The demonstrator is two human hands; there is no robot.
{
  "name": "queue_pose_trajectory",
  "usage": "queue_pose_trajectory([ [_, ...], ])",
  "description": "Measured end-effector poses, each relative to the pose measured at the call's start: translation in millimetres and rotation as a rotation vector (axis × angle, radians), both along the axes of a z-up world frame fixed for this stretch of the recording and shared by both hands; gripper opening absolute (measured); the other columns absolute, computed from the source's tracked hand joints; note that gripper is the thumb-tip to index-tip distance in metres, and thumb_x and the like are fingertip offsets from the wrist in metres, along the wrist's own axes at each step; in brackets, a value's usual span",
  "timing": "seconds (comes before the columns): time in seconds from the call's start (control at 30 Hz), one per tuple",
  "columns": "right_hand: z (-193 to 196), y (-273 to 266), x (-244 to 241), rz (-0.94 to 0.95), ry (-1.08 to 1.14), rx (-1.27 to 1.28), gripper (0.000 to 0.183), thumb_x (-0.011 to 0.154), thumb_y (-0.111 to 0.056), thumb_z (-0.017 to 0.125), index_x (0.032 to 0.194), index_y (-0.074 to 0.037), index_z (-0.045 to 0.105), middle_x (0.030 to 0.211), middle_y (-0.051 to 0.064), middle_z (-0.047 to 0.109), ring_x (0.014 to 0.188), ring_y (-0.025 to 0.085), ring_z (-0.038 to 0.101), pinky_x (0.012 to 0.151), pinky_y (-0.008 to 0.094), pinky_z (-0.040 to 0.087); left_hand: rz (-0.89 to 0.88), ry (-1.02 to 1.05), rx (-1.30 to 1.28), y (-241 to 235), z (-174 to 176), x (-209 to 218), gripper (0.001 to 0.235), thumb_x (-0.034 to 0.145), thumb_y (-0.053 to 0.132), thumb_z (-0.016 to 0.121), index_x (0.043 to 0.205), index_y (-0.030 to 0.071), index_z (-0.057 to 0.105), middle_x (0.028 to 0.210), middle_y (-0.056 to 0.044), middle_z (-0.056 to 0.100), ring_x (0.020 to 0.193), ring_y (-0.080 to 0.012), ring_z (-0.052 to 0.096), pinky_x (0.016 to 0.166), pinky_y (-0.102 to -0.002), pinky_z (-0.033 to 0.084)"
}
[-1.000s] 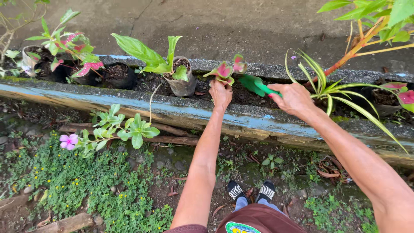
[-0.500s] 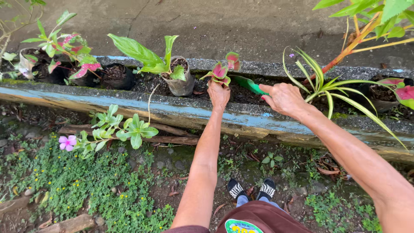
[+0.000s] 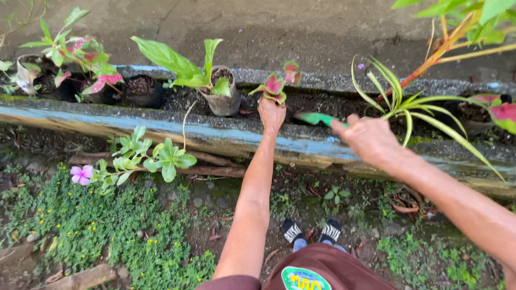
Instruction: The person uses a small green hand trowel to remove weeds and loosen soil around several potted plants arranged in a long planter. The person works methodically from one end of the planter to the other, clearing debris and small unwanted plants from the soil surface.
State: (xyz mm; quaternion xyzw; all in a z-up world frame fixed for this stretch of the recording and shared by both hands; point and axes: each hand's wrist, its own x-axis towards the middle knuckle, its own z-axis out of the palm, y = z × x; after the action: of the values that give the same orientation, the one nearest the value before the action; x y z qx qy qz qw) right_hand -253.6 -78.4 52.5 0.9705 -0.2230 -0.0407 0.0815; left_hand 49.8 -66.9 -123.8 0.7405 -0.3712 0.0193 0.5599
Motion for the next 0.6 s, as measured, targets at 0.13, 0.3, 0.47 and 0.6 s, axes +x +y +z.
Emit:
queue_pose_trajectory([
  [0.13, 24, -14, -19, -0.181, -0.180, 0.230, 0.043, 0.095, -0.039, 0.064, 0.137, -0.033, 0.064, 0.081, 0.012, 0.069, 0.069, 0.032, 0.070, 0.055, 0.048, 0.053, -0.010, 0.008, 0.056, 0, -6, 5, 0.029, 0.079, 0.019, 0.080, 0.098, 0.002, 0.065, 0.092, -0.020, 0.070, 0.090, -0.0439, 0.069, 0.078, -0.050, 0.054],
  [0.3, 72, -13, -21, -0.083, -0.021, 0.178, 0.042, 0.093, -0.041, 0.062, 0.135, -0.037, 0.063, 0.082, 0.010, 0.069, 0.069, 0.031, 0.071, 0.053, 0.046, 0.054, -0.152, -0.176, 0.115, 10, 23, 18, 0.027, 0.081, 0.018, 0.081, 0.103, 0.005, 0.071, 0.097, -0.019, 0.073, 0.093, -0.0442, 0.068, 0.080, -0.052, 0.052],
  [0.47, 42, 5, 17, 0.084, -0.059, 0.086, 0.031, 0.098, -0.028, 0.062, 0.128, -0.024, 0.067, 0.091, 0.010, 0.068, 0.068, 0.027, 0.071, 0.053, 0.043, 0.052, -0.250, -0.368, 0.198, 37, 61, 37, 0.038, 0.075, 0.016, 0.080, 0.109, 0.002, 0.070, 0.103, -0.022, 0.071, 0.094, -0.0438, 0.068, 0.078, -0.049, 0.054],
  [0.6, 21, 2, 8, -0.217, -0.089, 0.436, 0.041, 0.097, -0.038, 0.062, 0.137, -0.036, 0.063, 0.081, 0.012, 0.071, 0.064, 0.032, 0.070, 0.054, 0.047, 0.052, -0.289, -0.265, 0.348, 38, 69, 51, 0.040, 0.077, 0.023, 0.087, 0.106, 0.002, 0.070, 0.100, -0.019, 0.074, 0.097, -0.0395, 0.070, 0.084, -0.046, 0.055],
])
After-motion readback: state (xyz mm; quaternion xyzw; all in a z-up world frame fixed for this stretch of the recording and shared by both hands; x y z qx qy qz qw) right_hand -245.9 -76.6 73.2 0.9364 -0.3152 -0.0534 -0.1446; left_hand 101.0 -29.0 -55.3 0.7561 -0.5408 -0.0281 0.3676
